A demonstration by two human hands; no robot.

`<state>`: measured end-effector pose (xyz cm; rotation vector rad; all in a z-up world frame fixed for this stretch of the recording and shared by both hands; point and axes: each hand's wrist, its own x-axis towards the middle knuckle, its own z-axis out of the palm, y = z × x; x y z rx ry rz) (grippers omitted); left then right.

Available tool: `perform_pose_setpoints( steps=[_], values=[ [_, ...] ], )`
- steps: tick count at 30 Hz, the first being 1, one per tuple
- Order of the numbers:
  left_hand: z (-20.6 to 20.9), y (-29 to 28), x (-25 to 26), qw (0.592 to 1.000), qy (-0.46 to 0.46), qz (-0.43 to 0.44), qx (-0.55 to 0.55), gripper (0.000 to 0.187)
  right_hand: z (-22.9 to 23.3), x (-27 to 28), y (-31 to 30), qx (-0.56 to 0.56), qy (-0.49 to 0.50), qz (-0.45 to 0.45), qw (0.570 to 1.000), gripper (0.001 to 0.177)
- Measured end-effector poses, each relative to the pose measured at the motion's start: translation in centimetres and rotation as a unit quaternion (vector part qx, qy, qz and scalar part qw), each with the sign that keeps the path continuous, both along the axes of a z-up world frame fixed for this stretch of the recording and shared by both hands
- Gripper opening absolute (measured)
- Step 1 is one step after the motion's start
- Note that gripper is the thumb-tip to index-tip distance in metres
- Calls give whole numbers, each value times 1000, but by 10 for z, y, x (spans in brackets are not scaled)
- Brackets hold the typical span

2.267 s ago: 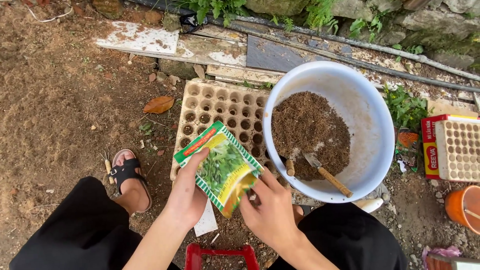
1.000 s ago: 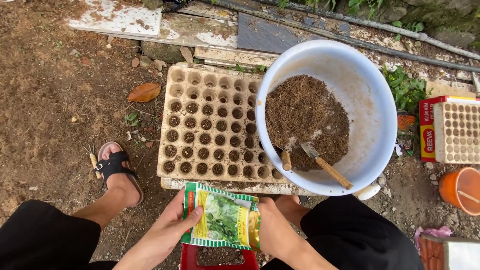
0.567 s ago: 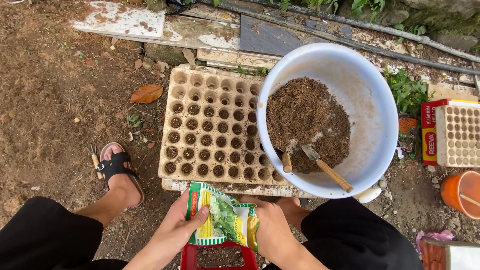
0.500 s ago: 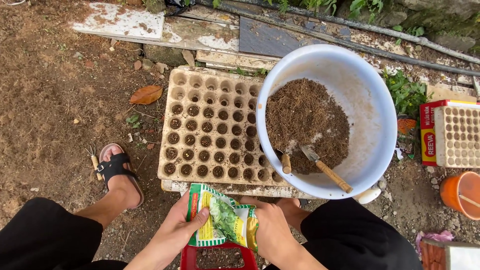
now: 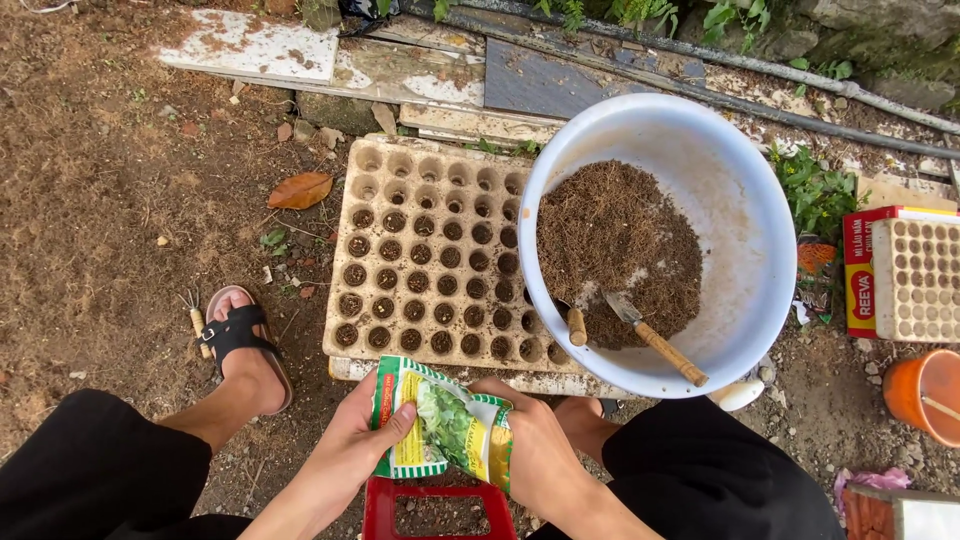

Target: Planting seeds from a packet into a seedling tray filled with soil and then using a spray bottle.

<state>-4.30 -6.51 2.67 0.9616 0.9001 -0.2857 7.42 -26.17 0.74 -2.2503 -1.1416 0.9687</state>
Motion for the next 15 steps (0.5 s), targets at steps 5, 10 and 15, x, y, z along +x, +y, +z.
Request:
perform_pose_setpoints(
  steps=[5,10,15],
  values=[
    [11,2,5,998,29,44,-30,45,35,8,19,175,32,-33,984,25],
    [8,4,6,995,49,77,-42,51,41,8,23,195,59,-48,978,29],
    [9,14,6,980,54,183,-49,51,46,13,26,249,33,-139,958,23]
  ],
)
